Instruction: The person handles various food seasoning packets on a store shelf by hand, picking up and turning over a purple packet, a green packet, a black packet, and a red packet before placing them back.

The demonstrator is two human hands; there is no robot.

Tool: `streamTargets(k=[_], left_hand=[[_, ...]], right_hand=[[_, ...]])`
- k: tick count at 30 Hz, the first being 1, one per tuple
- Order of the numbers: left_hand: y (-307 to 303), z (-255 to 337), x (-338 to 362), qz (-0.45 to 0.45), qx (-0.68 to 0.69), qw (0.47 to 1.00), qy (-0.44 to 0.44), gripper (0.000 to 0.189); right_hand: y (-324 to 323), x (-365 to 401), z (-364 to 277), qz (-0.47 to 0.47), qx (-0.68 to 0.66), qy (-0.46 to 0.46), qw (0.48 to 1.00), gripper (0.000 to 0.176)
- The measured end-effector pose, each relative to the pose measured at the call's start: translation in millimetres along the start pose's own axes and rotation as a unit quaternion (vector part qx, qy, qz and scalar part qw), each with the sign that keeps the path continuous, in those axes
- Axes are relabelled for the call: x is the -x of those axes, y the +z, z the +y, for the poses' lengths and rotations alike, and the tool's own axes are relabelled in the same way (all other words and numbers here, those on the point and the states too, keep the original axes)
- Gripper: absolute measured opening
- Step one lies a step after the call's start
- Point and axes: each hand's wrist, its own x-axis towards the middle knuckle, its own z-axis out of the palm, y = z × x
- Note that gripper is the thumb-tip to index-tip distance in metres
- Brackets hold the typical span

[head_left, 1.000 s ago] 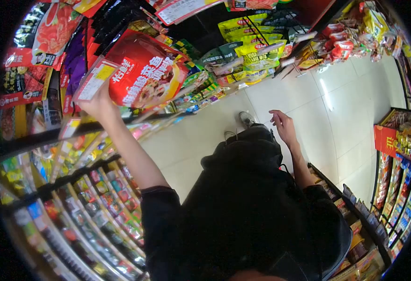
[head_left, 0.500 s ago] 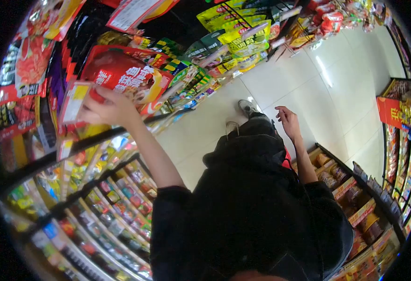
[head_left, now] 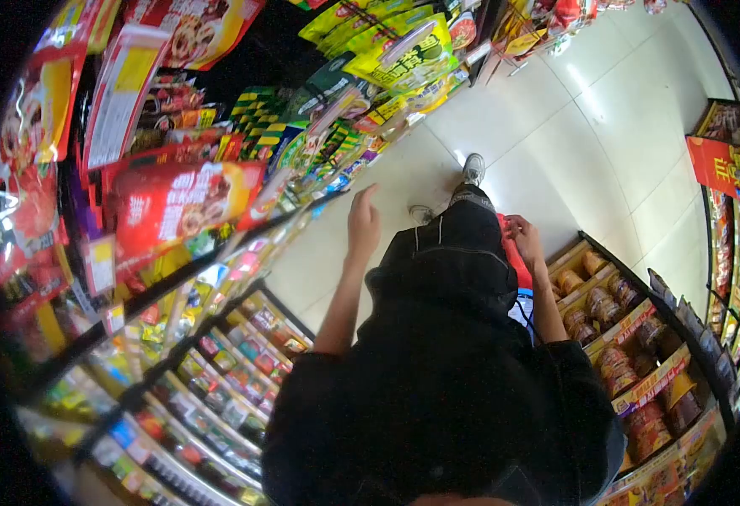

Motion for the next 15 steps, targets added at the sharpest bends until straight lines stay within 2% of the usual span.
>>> streamTargets(k=[3, 7, 9, 11, 14, 15], left_hand=[[36.4, -39.6, -84.1, -0.010, -0.079, 0.994, 0.078, 0.050], [50.7, -64.2, -177.9, -0.023, -0.181, 0.980, 0.084, 0.055], [58.0, -67.5, -198.4, -0.027, -0.201, 0.976, 0.082, 0.055], [62.4, -73.6, -210.7, -0.041, -0.218, 0.972, 0.074, 0.055], [72.7, -124.1, -231.4, -0.031, -0.231, 0.967, 0.101, 0.058], [77.9, -134.4, -235.5, -0.033, -0.235, 0.966, 0.103, 0.058]], right_hand=[[-3.1, -13.8, 12.1, -0.005, -0.018, 0.015, 1.000, 0.029], [-3.3, -10.8, 53.7, 0.014, -0.086, 0.054, 0.995, 0.033], [-8.2, 10.7, 59.0, 0.039, -0.156, 0.071, 0.984, 0.035], [0.4, 38.8, 85.3, 0.087, -0.143, 0.097, 0.981, 0.036], [30.3, 82.0, 159.4, 0.117, -0.122, 0.122, 0.978, 0.037], [31.4, 98.6, 151.6, 0.093, -0.151, 0.211, 0.961, 0.037]])
